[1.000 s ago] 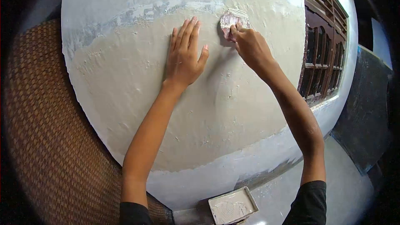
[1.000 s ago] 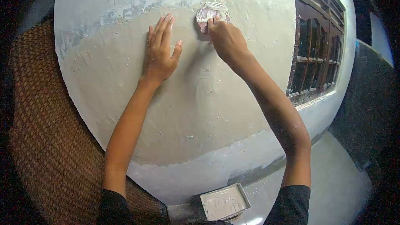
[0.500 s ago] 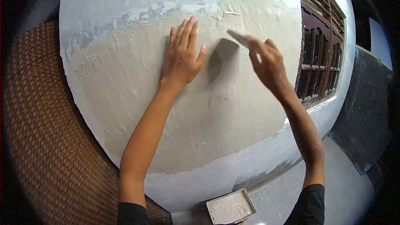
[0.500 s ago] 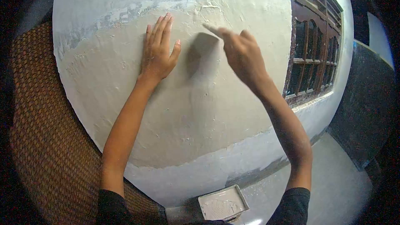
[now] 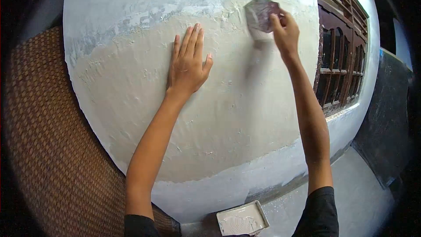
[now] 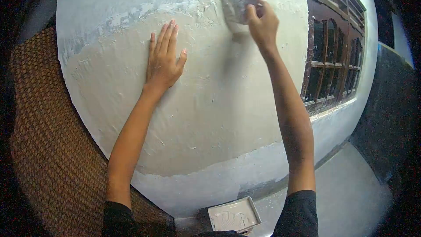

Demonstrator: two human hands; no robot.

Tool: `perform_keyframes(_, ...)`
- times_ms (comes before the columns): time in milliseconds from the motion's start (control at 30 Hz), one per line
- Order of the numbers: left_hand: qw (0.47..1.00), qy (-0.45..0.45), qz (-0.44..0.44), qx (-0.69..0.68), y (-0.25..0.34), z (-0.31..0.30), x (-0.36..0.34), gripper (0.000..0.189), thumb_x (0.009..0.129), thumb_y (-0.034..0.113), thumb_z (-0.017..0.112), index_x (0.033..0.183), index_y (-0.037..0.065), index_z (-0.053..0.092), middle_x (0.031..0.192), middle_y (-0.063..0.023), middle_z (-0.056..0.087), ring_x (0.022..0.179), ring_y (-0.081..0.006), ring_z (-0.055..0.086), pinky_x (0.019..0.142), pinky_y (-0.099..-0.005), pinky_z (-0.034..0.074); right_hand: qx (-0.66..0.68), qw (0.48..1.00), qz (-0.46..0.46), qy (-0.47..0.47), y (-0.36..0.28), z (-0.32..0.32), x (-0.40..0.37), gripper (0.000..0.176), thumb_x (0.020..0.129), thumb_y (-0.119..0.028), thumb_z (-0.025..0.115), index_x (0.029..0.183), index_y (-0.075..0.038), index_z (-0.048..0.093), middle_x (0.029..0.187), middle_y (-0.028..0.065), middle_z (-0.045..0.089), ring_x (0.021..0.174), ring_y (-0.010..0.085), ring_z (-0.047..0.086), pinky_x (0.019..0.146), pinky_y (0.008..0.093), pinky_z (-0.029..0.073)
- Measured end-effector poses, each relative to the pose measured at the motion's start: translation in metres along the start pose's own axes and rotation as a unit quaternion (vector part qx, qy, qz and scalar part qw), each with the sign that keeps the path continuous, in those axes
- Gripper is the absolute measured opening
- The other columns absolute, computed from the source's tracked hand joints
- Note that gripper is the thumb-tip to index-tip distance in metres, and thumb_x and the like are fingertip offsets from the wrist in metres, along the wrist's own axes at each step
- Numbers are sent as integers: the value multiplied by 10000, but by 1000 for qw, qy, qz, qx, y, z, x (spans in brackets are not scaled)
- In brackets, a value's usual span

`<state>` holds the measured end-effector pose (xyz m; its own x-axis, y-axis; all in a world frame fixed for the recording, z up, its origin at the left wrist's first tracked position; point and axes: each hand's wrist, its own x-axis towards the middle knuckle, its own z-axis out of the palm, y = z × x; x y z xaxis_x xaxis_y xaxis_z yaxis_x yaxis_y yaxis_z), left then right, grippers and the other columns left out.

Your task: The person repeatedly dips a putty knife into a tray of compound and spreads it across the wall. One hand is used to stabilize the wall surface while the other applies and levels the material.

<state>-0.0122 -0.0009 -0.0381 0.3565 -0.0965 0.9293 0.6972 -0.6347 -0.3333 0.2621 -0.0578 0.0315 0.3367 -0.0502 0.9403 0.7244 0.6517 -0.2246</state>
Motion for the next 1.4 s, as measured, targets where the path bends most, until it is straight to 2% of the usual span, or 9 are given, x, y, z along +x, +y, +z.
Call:
perform_keyframes(233,1000,-5,-10,1,5,1,0,659,938,254,514,1511,32,276,1586,-124,268,1482,-265,217,1209,-507,134,174,983,-23,-53,-2,9,-20,365,940,-189,629,1223,42,620,937,135,715,811,171,667,740,281,526)
perform_keyframes(333,1000,-7,-8,28,4,1,1,672,929,283,519,1504,19,293,1585,-115,279,1482,-247,220,1210,-480,154,73,991,-44,-99,-6,20,-24,361,916,-208,642,1228,-26,644,924,129,717,829,197,672,756,323,529)
perform_keyframes(533,1000,-13,-13,10,6,1,0,651,941,247,513,1507,22,284,1584,-135,270,1480,-282,217,1206,-496,154,102,986,96,93,19,-21,11,295,933,-140,592,1142,63,636,951,137,700,808,178,666,727,299,532)
perform_keyframes(733,1000,1,-19,-1,8,6,0,644,944,240,510,1510,32,284,1589,-135,261,1482,-291,212,1205,-491,160,64,994,-46,-78,-19,19,-28,343,915,-184,633,1197,12,648,922,160,716,830,180,683,782,315,525)
perform_keyframes(800,1000,-7,-15,12,6,4,0,647,944,240,510,1512,32,280,1592,-128,257,1484,-288,209,1204,-489,161,58,997,-31,-33,-2,17,-14,369,944,-180,624,1263,5,619,918,70,684,804,111,614,713,263,494)
perform_keyframes(1000,1000,-5,-18,11,7,4,0,647,944,233,512,1514,34,279,1595,-117,257,1486,-285,207,1202,-490,164,143,980,101,92,16,-12,12,370,945,-168,622,1238,57,608,954,94,681,809,123,616,736,261,492)
perform_keyframes(1200,1000,0,-16,15,7,5,0,641,946,233,508,1512,32,283,1594,-117,261,1485,-286,210,1201,-492,165,16,995,-43,-89,-9,17,-9,339,960,-156,606,1260,1,622,963,83,698,833,123,633,738,269,518)
perform_keyframes(1300,1000,-8,-19,6,7,3,0,641,947,235,507,1512,32,283,1594,-118,262,1486,-287,207,1201,-492,167,112,989,84,49,33,-6,21,328,959,-146,598,1210,63,621,971,102,693,808,121,631,707,257,510)
perform_keyframes(1400,1000,-1,-20,7,8,6,0,642,947,235,508,1513,34,283,1593,-117,264,1486,-288,206,1200,-494,168,196,972,68,113,19,-13,12,279,934,-162,590,1112,37,669,912,129,703,790,179,660,712,324,527)
